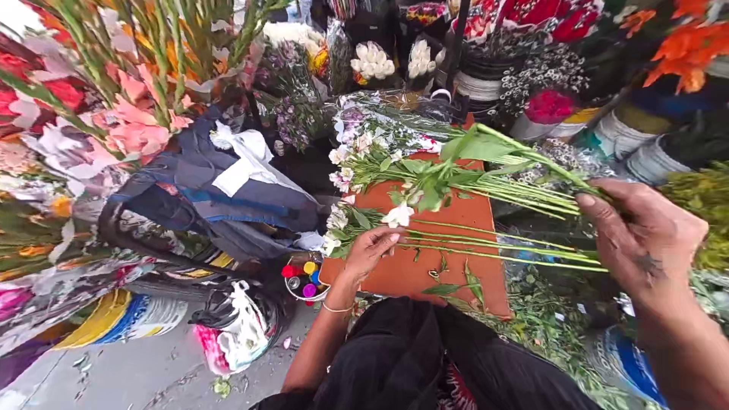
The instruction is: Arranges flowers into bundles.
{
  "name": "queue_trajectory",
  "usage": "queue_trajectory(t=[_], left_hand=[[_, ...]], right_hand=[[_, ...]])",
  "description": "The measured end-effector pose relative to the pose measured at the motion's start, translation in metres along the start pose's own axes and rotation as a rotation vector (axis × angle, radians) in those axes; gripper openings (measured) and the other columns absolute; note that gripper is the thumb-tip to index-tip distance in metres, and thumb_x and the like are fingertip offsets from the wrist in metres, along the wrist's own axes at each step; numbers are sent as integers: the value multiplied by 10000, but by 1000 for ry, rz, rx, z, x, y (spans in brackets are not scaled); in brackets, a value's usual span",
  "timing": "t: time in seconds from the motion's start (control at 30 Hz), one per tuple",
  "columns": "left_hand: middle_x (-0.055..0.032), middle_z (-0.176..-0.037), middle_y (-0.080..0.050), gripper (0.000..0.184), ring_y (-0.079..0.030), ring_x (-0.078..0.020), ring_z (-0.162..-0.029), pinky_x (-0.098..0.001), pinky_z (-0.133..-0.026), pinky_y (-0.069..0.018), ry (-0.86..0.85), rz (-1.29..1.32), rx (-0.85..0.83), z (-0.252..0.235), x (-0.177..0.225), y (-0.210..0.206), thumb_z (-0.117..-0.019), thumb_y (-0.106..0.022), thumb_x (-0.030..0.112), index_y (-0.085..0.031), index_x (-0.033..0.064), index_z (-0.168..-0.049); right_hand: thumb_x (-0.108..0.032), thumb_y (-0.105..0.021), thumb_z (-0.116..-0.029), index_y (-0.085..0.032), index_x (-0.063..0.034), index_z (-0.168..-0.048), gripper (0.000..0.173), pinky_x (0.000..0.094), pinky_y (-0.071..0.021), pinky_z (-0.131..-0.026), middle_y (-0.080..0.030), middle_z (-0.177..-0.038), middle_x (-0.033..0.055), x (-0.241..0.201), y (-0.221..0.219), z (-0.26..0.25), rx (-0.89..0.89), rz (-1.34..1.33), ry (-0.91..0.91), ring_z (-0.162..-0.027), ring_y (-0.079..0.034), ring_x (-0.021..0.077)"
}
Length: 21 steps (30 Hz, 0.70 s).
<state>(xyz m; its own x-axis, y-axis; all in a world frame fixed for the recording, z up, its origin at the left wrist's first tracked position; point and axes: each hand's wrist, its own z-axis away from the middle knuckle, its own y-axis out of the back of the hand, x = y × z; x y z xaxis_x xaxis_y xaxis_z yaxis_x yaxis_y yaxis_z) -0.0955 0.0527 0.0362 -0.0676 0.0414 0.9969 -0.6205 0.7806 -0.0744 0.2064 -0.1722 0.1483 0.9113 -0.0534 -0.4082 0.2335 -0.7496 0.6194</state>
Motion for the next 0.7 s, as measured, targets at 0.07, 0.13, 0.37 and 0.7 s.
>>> queue_trajectory(t=[0.07,0.13,0.37,0.7], left_hand=[[-12,-980,-747,270,-608,-13,-680,-185,-627,-514,45,-26,-53,0,-12,-2,-1031,-542,131,-683,5,-1224],[-28,-1003,-745,269,-610,-27,-681,-183,-620,-514,57,-44,-74,-3,-21,-3,-1033,-532,114,-686,4,-1224],[-13,-1015,-764,279,-644,-21,-671,-161,-604,-537,102,-106,-205,-13,-49,2,-1036,-496,110,-701,43,-1212],[45,-997,-758,291,-647,3,-686,-144,-622,-539,181,-183,-165,-35,-39,-18,-1056,-431,52,-673,51,-1217]], right_hand=[[-301,-569,-1050,-655,14,-1195,357,279,-506,-671,-645,-946,131,11,44,10,111,-24,-122,-725,-583,107],[-343,-554,-1051,-641,-94,-1197,302,166,-478,-624,-615,-929,-50,20,89,27,192,-81,-226,-682,-543,-25],[-329,-581,-1041,-648,-103,-1213,291,131,-486,-688,-652,-1044,-82,-27,184,136,483,219,-583,-764,-569,-72],[-284,-663,-994,-688,-14,-1233,362,592,-512,-864,-699,-1091,249,103,172,235,409,481,-1211,-935,-677,377]])
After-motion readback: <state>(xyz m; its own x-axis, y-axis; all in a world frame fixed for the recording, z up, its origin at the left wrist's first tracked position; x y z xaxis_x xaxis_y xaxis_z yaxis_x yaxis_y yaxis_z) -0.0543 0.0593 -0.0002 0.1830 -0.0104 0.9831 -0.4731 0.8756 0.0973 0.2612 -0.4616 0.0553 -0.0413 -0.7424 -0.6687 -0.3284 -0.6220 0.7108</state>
